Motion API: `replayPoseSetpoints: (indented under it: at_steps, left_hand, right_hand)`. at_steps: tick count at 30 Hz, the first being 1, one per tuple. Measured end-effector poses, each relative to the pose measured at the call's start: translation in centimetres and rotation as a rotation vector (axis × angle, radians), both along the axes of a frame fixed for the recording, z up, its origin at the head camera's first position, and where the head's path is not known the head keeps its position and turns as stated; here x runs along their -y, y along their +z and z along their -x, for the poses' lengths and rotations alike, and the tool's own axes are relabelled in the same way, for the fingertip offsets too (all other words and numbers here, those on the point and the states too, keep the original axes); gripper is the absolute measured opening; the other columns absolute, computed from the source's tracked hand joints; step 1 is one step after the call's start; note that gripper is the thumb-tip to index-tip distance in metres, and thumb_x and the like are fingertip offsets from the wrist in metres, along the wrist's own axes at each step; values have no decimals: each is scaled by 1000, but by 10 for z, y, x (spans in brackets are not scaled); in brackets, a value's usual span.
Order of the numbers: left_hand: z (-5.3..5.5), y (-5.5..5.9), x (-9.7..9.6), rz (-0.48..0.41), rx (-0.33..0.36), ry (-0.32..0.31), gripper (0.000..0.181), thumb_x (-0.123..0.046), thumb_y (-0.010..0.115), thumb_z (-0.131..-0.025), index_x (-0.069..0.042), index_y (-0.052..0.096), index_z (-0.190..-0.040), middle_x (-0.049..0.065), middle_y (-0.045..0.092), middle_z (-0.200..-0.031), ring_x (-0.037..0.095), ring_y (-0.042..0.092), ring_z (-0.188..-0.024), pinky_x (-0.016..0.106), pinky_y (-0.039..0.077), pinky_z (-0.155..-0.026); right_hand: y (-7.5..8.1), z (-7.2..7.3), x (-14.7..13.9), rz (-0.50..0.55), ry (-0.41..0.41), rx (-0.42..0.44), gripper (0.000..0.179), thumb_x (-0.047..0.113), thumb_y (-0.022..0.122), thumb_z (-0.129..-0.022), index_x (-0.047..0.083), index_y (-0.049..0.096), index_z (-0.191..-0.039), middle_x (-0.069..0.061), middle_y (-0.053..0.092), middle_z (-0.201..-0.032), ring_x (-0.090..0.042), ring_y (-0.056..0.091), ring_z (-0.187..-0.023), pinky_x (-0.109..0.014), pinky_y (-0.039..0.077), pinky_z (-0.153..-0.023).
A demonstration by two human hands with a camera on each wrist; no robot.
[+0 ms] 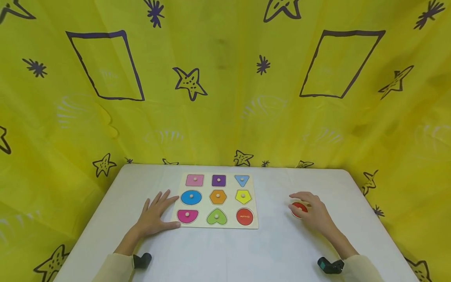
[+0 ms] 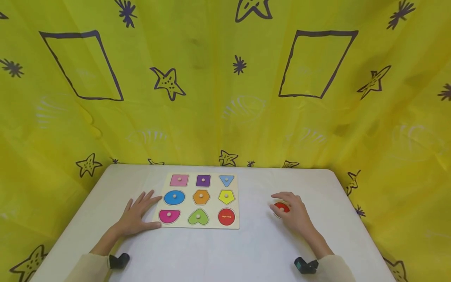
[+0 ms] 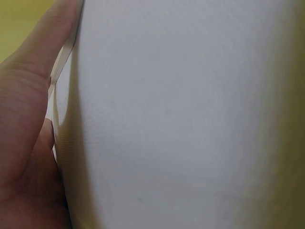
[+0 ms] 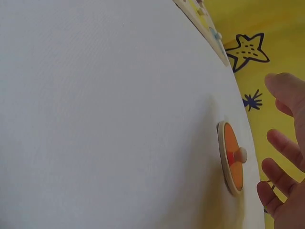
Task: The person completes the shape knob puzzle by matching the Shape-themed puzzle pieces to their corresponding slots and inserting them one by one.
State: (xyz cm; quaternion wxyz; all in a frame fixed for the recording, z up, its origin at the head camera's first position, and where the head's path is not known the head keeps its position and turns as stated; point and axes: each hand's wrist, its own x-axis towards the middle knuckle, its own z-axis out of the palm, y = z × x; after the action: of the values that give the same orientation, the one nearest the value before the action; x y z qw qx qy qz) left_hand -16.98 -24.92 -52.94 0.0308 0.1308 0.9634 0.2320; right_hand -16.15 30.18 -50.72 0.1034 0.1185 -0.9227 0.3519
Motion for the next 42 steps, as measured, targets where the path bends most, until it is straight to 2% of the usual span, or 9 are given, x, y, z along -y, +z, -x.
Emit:
replayPoseSetpoints:
  at_steps: [8, 13, 17, 21, 32, 42]
  left_hand:
    - [1, -1, 0, 4, -3, -2, 97, -66, 79, -74, -24, 46, -156, 18, 27, -167, 48, 11, -154, 76, -2, -116]
    - [0, 0, 0, 2, -4, -5, 97, -66, 79, -74, -24, 47, -155, 18, 28, -167, 49, 12, -153, 77, -2, -115]
    - [0, 1, 0, -3, -1, -8, 97, -66, 80, -74, -24, 47, -155, 19, 28, -167, 49, 12, -153, 77, -2, -115]
    - [0, 1, 0, -6, 3, -8, 97, -66, 79, -74, -23, 47, -155, 19, 27, -167, 49, 11, -153, 76, -3, -116]
    - [2, 2, -1, 3, 7, 0, 98, -66, 79, -74, -23, 46, -156, 19, 27, -167, 49, 11, -153, 76, -4, -116]
    - [0, 2, -1, 2, 13, -4, 97, -65, 80, -75, -23, 47, -155, 19, 27, -167, 49, 11, -153, 76, -3, -116]
  right_hand:
    - [-9, -6, -21, 0, -63, 50, 40, 23, 79, -93, 10, 69, -130, -14, 65, -129, -36, 61, -110, -51, 52, -87]
    - [-13, -7, -27, 15, -75, 117, 47, 26, 77, -94, 9, 65, -135, -17, 64, -128, -40, 60, -111, -60, 51, -92]
    - [-16, -6, -28, 18, -65, 133, 48, 27, 77, -94, 7, 64, -136, -19, 65, -126, -41, 58, -115, -66, 48, -99]
    - [-20, -5, -28, 12, -58, 122, 47, 25, 79, -93, 5, 66, -133, -20, 64, -129, -41, 55, -121, -65, 46, -103]
    - [-25, -4, -27, -25, -87, 78, 25, 20, 79, -92, 8, 75, -113, -17, 66, -123, -36, 52, -115, -58, 50, -94]
    - [-25, -5, -27, -16, -103, 100, 22, 19, 79, -92, 7, 77, -110, -18, 65, -125, -37, 51, -116, -61, 49, -97]
